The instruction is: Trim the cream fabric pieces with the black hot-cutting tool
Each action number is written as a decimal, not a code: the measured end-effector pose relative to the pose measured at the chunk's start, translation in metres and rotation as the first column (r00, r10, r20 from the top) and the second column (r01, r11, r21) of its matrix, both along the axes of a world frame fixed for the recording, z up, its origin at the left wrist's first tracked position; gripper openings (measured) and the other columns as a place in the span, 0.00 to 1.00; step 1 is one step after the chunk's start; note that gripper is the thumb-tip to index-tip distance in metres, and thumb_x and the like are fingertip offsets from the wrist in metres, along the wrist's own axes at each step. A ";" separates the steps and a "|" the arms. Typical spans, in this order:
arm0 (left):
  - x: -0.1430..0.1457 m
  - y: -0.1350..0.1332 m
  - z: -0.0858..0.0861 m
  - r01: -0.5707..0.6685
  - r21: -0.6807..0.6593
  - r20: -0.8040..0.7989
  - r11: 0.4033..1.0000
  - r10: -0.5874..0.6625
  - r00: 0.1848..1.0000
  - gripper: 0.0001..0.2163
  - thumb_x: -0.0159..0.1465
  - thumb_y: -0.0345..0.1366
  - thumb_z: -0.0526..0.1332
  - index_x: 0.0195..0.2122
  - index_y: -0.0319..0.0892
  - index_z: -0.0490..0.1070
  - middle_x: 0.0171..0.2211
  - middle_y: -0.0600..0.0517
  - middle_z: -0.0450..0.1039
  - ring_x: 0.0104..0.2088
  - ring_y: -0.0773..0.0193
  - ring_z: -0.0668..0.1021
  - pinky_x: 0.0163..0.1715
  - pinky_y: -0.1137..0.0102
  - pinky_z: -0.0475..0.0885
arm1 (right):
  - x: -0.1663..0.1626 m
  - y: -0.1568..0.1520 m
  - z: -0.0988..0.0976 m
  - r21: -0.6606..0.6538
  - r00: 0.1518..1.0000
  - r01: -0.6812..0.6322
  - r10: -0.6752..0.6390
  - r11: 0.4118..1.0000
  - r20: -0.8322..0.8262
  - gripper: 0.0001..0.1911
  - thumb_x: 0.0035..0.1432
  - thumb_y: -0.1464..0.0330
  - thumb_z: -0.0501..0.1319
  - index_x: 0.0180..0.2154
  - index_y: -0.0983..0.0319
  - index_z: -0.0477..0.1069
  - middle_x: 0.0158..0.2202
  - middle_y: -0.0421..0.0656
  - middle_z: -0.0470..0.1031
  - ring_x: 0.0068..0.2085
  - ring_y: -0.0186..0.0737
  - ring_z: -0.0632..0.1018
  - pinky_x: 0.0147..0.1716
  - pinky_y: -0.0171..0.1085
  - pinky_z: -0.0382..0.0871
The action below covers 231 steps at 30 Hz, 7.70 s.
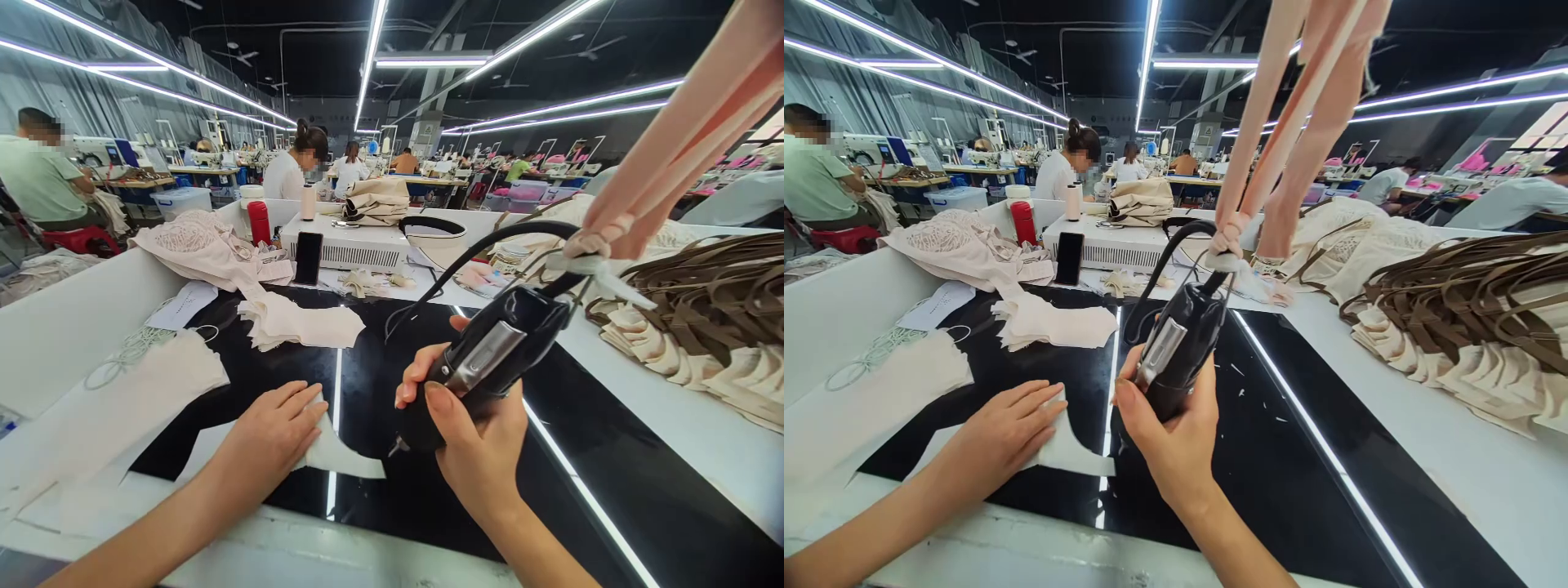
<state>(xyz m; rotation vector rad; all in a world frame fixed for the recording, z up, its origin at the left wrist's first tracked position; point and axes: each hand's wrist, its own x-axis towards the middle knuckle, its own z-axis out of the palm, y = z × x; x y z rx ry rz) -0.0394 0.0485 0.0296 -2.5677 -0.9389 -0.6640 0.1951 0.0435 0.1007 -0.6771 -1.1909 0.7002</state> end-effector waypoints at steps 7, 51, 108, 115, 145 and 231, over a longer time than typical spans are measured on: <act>0.030 -0.031 0.007 0.195 -0.075 0.123 0.978 -0.185 0.975 0.13 0.81 0.32 0.50 0.53 0.39 0.75 0.48 0.48 0.81 0.49 0.58 0.82 0.53 0.64 0.78 | -0.006 -0.003 -0.003 0.011 0.998 -0.049 0.049 0.999 -0.041 0.24 0.61 0.63 0.73 0.55 0.52 0.68 0.32 0.35 0.77 0.25 0.34 0.77 0.24 0.35 0.78; 0.042 -0.031 -0.005 0.232 -0.153 0.076 0.961 -0.223 0.972 0.12 0.77 0.39 0.62 0.57 0.38 0.72 0.47 0.48 0.80 0.45 0.54 0.82 0.44 0.61 0.80 | -0.007 -0.013 -0.009 -0.009 0.995 -0.061 0.060 0.998 -0.075 0.21 0.64 0.64 0.71 0.56 0.50 0.69 0.33 0.35 0.77 0.26 0.33 0.78 0.26 0.34 0.78; 0.020 -0.028 -0.003 0.213 -0.210 0.146 0.954 -0.185 0.972 0.10 0.78 0.36 0.61 0.55 0.37 0.75 0.51 0.45 0.81 0.51 0.58 0.81 0.55 0.63 0.79 | -0.017 -0.001 -0.004 -0.041 0.998 0.035 -0.037 0.999 -0.049 0.21 0.62 0.63 0.72 0.54 0.52 0.70 0.32 0.35 0.76 0.25 0.36 0.78 0.26 0.38 0.78; 0.018 -0.028 -0.002 0.225 -0.208 0.154 0.952 -0.195 0.969 0.11 0.78 0.36 0.60 0.56 0.37 0.74 0.50 0.44 0.81 0.52 0.57 0.81 0.57 0.63 0.78 | -0.023 -0.009 -0.002 -0.043 0.994 -0.028 0.024 0.999 -0.103 0.24 0.61 0.60 0.73 0.56 0.51 0.69 0.31 0.35 0.75 0.25 0.36 0.77 0.24 0.37 0.77; 0.010 -0.026 0.002 0.222 -0.251 0.152 0.942 -0.188 0.970 0.14 0.81 0.36 0.52 0.59 0.37 0.73 0.55 0.44 0.80 0.55 0.54 0.81 0.58 0.58 0.80 | -0.013 -0.012 -0.009 -0.037 0.997 -0.001 -0.002 0.999 -0.075 0.22 0.62 0.64 0.72 0.55 0.50 0.71 0.32 0.34 0.78 0.25 0.34 0.79 0.24 0.34 0.77; 0.018 0.038 0.038 0.103 -0.759 -0.022 0.643 -0.183 0.983 0.15 0.66 0.38 0.75 0.51 0.47 0.75 0.60 0.47 0.75 0.69 0.45 0.69 0.71 0.33 0.50 | -0.041 0.016 -0.009 -0.088 0.999 0.008 -0.011 0.996 -0.034 0.11 0.60 0.62 0.67 0.43 0.54 0.68 0.33 0.36 0.72 0.29 0.36 0.73 0.28 0.37 0.74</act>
